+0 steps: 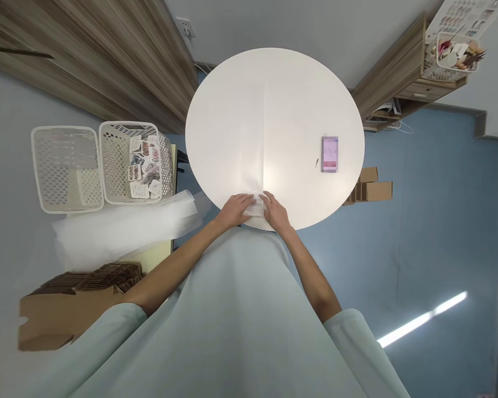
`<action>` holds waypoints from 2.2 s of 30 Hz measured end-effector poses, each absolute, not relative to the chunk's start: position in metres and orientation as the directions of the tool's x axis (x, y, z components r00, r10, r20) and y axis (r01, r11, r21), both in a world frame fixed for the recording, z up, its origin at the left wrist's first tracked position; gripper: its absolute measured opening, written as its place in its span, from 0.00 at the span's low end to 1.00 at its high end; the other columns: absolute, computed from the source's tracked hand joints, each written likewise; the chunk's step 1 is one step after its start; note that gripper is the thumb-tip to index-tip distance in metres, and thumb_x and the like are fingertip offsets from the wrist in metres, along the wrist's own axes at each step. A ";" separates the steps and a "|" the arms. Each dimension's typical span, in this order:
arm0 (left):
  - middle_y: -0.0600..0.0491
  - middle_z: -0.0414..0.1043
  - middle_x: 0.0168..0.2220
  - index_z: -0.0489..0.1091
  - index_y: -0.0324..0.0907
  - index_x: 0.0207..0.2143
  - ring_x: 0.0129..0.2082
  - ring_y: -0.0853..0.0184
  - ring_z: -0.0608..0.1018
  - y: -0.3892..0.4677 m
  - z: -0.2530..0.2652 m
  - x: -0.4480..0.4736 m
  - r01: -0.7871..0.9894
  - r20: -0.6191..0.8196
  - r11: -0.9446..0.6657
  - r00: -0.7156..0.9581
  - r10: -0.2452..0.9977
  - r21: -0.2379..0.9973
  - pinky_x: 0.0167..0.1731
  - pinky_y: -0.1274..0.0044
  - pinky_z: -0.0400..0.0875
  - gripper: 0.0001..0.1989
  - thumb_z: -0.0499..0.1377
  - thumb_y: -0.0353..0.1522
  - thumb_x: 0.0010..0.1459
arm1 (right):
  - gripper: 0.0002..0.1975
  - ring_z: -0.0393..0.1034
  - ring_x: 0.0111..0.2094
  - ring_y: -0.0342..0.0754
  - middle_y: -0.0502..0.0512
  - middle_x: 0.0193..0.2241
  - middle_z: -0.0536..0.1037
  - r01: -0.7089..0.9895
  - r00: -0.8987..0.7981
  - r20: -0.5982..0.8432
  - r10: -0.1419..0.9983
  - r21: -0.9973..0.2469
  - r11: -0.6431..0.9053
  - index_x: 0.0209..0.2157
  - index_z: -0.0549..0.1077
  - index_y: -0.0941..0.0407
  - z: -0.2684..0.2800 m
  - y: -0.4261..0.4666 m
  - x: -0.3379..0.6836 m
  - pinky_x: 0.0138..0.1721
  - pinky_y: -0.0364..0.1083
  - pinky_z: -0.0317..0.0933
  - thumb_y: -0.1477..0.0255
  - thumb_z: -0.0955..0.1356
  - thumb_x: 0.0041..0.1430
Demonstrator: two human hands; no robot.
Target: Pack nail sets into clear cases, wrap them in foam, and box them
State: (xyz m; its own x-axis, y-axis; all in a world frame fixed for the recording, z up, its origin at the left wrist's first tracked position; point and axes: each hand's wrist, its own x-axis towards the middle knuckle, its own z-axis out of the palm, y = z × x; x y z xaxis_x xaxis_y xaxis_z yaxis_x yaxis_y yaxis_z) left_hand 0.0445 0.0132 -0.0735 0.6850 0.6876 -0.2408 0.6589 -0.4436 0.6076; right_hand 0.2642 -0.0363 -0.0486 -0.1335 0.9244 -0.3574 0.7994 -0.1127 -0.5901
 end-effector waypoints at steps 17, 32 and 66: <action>0.44 0.74 0.65 0.68 0.46 0.64 0.60 0.51 0.79 0.034 -0.067 0.041 0.577 -0.462 0.244 0.266 0.846 0.779 0.57 0.64 0.77 0.35 0.68 0.50 0.61 | 0.15 0.73 0.38 0.52 0.57 0.47 0.82 0.693 -0.089 -0.438 0.894 -0.672 -0.260 0.51 0.75 0.53 -0.057 0.015 0.263 0.41 0.49 0.66 0.60 0.64 0.74; 0.46 0.77 0.53 0.68 0.45 0.57 0.41 0.61 0.83 0.046 -0.087 0.061 0.622 -0.431 0.376 -0.067 0.900 0.687 0.52 0.64 0.79 0.20 0.65 0.34 0.64 | 0.13 0.77 0.44 0.55 0.56 0.43 0.83 0.698 0.182 -0.515 0.838 -0.532 -0.479 0.49 0.72 0.52 -0.078 0.043 0.250 0.40 0.50 0.64 0.60 0.70 0.71; 0.37 0.63 0.73 0.59 0.39 0.74 0.72 0.50 0.68 0.011 -0.083 0.031 0.711 -0.239 -0.380 0.605 0.760 0.592 0.73 0.56 0.57 0.36 0.61 0.33 0.65 | 0.29 0.59 0.73 0.60 0.65 0.73 0.65 0.819 -0.303 -0.245 0.921 -0.560 0.121 0.69 0.68 0.55 -0.082 -0.027 0.251 0.70 0.60 0.59 0.67 0.70 0.69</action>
